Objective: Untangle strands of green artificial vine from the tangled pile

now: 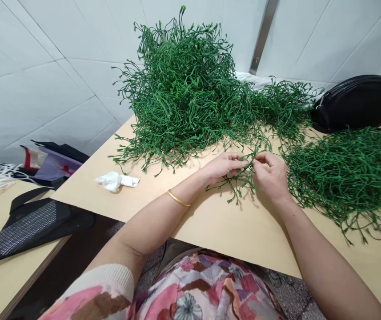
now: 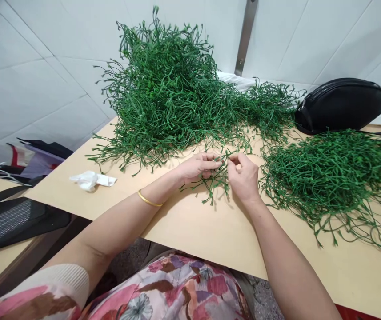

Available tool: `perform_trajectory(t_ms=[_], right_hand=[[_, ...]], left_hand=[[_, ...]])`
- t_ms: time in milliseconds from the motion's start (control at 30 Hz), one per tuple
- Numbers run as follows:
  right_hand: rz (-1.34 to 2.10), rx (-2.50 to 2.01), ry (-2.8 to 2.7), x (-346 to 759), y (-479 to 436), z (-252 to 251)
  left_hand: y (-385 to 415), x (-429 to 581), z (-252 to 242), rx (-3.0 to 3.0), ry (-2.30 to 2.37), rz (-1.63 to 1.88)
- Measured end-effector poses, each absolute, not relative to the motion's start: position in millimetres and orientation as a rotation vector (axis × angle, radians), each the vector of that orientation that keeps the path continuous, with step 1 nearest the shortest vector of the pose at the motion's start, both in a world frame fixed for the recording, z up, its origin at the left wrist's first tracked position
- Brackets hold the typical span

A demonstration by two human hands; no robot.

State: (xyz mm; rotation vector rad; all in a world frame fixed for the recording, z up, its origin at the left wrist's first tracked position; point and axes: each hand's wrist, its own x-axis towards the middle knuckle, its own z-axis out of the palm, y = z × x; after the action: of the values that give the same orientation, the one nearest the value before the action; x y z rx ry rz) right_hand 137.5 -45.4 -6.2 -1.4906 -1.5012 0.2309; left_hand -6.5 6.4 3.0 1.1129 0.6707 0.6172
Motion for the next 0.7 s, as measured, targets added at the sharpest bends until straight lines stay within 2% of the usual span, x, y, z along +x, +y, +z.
perform_trajectory(t_ms=[367,700], right_hand=[[0.798,-1.295,-0.860,134.3,-33.3,-12.7],[0.693,-1.229,-1.276,138.1,-41.5,-7.6]], left_hand=[[1.4,-5.4,9.7,1.216,0.837,0.744],[15.1,-9.9,-2.7,1.359,0.916,0.911]])
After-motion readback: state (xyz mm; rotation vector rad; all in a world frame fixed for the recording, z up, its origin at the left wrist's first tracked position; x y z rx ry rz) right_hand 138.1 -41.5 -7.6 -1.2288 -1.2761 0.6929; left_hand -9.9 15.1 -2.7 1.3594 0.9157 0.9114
